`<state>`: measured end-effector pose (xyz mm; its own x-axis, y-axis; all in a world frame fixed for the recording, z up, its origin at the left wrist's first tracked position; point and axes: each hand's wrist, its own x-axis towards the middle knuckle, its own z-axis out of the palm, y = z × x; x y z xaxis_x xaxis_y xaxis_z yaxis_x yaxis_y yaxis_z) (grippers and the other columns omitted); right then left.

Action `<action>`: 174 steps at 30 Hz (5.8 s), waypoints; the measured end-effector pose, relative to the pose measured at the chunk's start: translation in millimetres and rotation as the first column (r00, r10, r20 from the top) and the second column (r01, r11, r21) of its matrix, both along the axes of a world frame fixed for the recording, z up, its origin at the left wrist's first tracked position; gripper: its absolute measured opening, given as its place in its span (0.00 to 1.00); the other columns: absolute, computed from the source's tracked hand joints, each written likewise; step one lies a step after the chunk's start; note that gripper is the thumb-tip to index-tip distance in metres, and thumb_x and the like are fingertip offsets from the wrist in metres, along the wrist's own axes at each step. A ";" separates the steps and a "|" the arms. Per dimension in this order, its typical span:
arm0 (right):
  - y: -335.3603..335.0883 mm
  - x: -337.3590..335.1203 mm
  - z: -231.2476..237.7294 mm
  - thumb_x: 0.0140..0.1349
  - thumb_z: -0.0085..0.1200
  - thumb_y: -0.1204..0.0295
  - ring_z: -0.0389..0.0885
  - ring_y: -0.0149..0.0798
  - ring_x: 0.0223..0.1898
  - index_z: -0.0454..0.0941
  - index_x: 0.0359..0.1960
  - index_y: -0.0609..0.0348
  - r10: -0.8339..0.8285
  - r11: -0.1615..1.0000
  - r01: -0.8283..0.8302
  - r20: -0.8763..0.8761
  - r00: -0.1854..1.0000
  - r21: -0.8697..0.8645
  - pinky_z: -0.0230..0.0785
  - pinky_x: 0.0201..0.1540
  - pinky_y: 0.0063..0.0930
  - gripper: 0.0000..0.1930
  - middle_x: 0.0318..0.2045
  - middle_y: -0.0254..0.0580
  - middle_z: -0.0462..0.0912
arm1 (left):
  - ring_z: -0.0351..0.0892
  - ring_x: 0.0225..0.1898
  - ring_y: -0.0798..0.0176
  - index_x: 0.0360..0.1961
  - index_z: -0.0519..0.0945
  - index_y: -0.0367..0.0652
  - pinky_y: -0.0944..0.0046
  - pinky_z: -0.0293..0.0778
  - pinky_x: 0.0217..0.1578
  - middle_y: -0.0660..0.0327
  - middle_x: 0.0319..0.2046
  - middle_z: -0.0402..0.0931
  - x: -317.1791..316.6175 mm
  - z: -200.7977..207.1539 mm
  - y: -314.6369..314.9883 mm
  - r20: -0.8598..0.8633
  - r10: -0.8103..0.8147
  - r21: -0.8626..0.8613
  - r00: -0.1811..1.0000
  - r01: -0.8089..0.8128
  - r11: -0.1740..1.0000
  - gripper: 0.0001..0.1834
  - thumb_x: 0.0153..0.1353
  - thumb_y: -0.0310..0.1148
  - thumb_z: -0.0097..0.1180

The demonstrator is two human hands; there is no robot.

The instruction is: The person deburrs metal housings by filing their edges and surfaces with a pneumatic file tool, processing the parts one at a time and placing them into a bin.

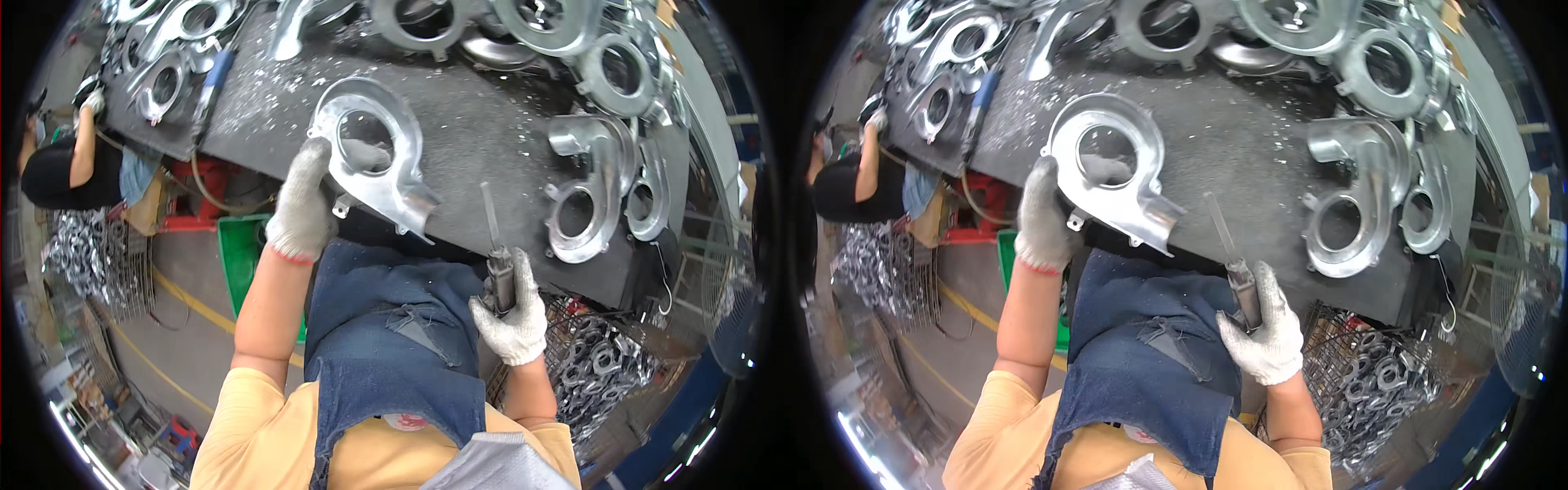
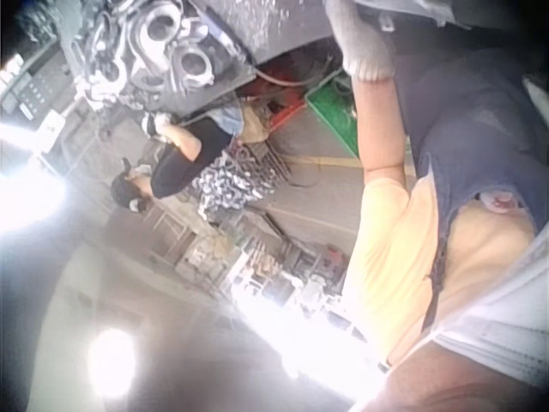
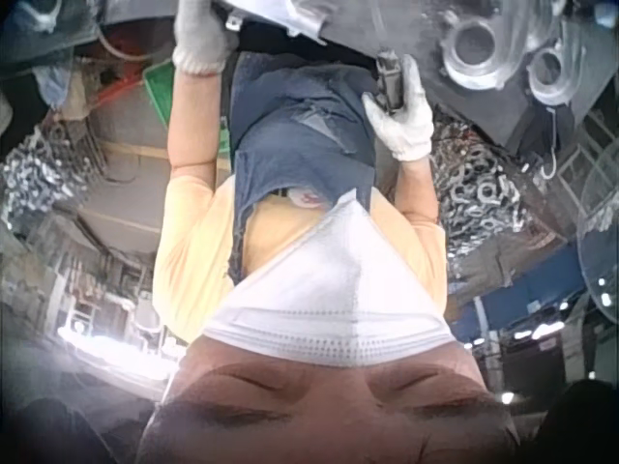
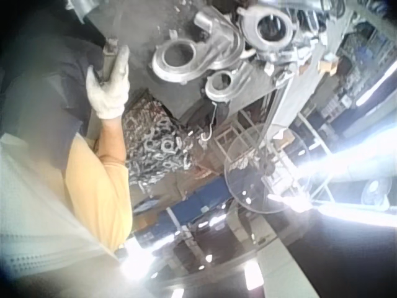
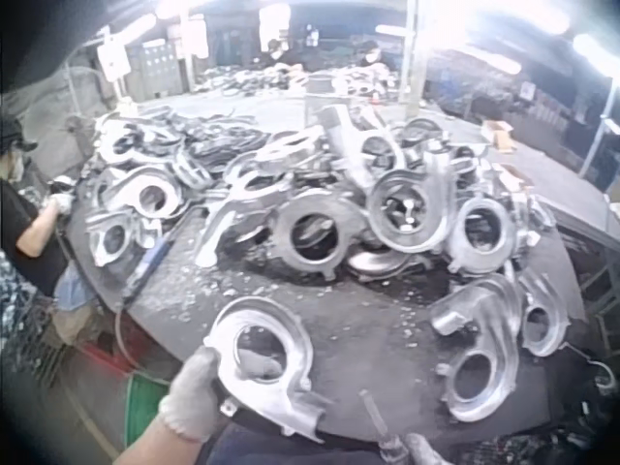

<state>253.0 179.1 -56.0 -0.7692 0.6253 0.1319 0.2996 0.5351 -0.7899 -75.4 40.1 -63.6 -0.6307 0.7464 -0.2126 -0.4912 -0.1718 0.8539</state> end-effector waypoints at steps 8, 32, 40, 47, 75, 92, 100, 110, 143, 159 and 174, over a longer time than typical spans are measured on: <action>24.0 -17.2 36.6 0.58 0.77 0.65 0.92 0.56 0.44 0.75 0.78 0.47 0.288 0.949 -0.208 0.389 0.875 -0.235 0.85 0.50 0.40 0.43 0.50 0.51 0.89 | 0.80 0.66 0.37 0.70 0.80 0.39 0.42 0.72 0.71 0.42 0.64 0.82 -24.7 -14.6 -1.5 -0.948 -0.282 -0.152 -0.145 -0.573 0.805 0.31 0.66 0.36 0.65; 24.5 -65.3 81.0 0.70 0.65 0.63 0.89 0.62 0.47 0.72 0.80 0.37 0.334 0.913 -0.397 0.736 0.589 -0.096 0.83 0.51 0.52 0.35 0.45 0.55 0.88 | 0.82 0.64 0.35 0.60 0.88 0.44 0.41 0.72 0.71 0.41 0.64 0.83 -30.8 -45.0 4.5 -0.997 -0.078 -0.071 0.008 -0.515 0.854 0.24 0.62 0.34 0.67; 12.7 -59.2 86.8 0.71 0.63 0.64 0.88 0.66 0.47 0.67 0.83 0.38 0.299 0.936 -0.338 0.736 0.608 -0.102 0.81 0.53 0.54 0.38 0.45 0.59 0.87 | 0.83 0.63 0.35 0.59 0.89 0.45 0.40 0.73 0.71 0.41 0.63 0.83 -27.1 -43.6 5.2 -0.999 -0.043 -0.037 0.002 -0.525 0.850 0.23 0.63 0.35 0.67; 4.6 -84.1 85.7 0.74 0.60 0.64 0.89 0.67 0.46 0.64 0.84 0.42 0.275 0.919 -0.395 0.703 0.655 0.009 0.82 0.52 0.56 0.37 0.46 0.60 0.87 | 0.84 0.60 0.34 0.59 0.87 0.45 0.39 0.77 0.67 0.41 0.63 0.83 -20.8 -55.2 12.5 -0.999 -0.018 0.009 -0.042 -0.566 0.824 0.23 0.61 0.34 0.67; 26.2 -126.8 90.8 0.71 0.64 0.62 0.88 0.64 0.42 0.83 0.68 0.45 0.431 0.855 -0.515 0.628 0.648 -0.054 0.80 0.46 0.53 0.24 0.40 0.55 0.88 | 0.79 0.69 0.44 0.61 0.87 0.44 0.42 0.67 0.76 0.53 0.62 0.86 -80.7 -46.2 4.5 -0.974 -0.220 -0.182 -0.049 -0.407 0.895 0.20 0.74 0.40 0.60; 30.9 -121.9 87.9 0.72 0.63 0.64 0.88 0.64 0.41 0.80 0.72 0.41 0.423 0.847 -0.529 0.676 0.603 -0.059 0.82 0.46 0.54 0.26 0.41 0.57 0.88 | 0.88 0.55 0.45 0.41 0.90 0.47 0.45 0.78 0.65 0.58 0.46 0.91 -84.7 -48.1 8.0 -1.000 -0.030 -0.024 -0.008 -0.431 0.902 0.07 0.68 0.36 0.65; 18.1 -167.0 88.7 0.73 0.62 0.63 0.88 0.66 0.40 0.76 0.75 0.39 0.384 0.864 -0.503 0.668 0.637 -0.018 0.82 0.45 0.55 0.29 0.38 0.60 0.87 | 0.88 0.55 0.41 0.40 0.90 0.39 0.44 0.79 0.64 0.52 0.47 0.91 -82.5 -37.8 2.2 -0.995 -0.069 -0.093 0.078 -0.373 0.923 0.09 0.66 0.31 0.63; 28.0 -171.3 78.6 0.75 0.58 0.65 0.89 0.66 0.43 0.75 0.76 0.39 0.396 0.881 -0.473 0.580 0.712 -0.022 0.82 0.49 0.56 0.28 0.42 0.60 0.89 | 0.89 0.51 0.44 0.37 0.89 0.46 0.45 0.80 0.61 0.55 0.42 0.90 -84.3 -46.5 4.8 -1.000 -0.026 -0.030 0.015 -0.410 0.911 0.05 0.65 0.34 0.66; 65.8 -187.2 98.1 0.76 0.56 0.65 0.91 0.54 0.57 0.70 0.81 0.45 0.270 0.950 -0.300 0.700 0.661 -0.084 0.79 0.63 0.36 0.32 0.62 0.59 0.88 | 0.87 0.56 0.44 0.41 0.90 0.43 0.45 0.77 0.66 0.53 0.46 0.90 -80.7 -28.6 -0.9 -0.986 -0.158 -0.168 0.059 -0.283 0.944 0.17 0.58 0.43 0.77; 63.9 -164.0 122.0 0.75 0.56 0.59 0.89 0.69 0.49 0.66 0.83 0.34 0.148 0.922 -0.378 0.826 0.544 0.083 0.81 0.56 0.54 0.35 0.51 0.68 0.89 | 0.84 0.64 0.48 0.28 0.88 0.51 0.39 0.71 0.74 0.65 0.50 0.88 -53.9 -31.4 -0.8 -0.978 -0.047 -0.013 -0.202 -0.168 0.986 0.12 0.55 0.44 0.77; 55.3 -166.1 147.2 0.75 0.56 0.57 0.89 0.66 0.54 0.68 0.82 0.40 0.134 0.936 -0.351 0.903 0.408 0.020 0.81 0.58 0.49 0.34 0.55 0.65 0.88 | 0.86 0.42 0.55 0.22 0.85 0.51 0.41 0.77 0.68 0.64 0.30 0.82 0.3 -34.3 11.1 -0.990 -0.040 -0.027 -0.135 -0.101 0.995 0.16 0.53 0.49 0.76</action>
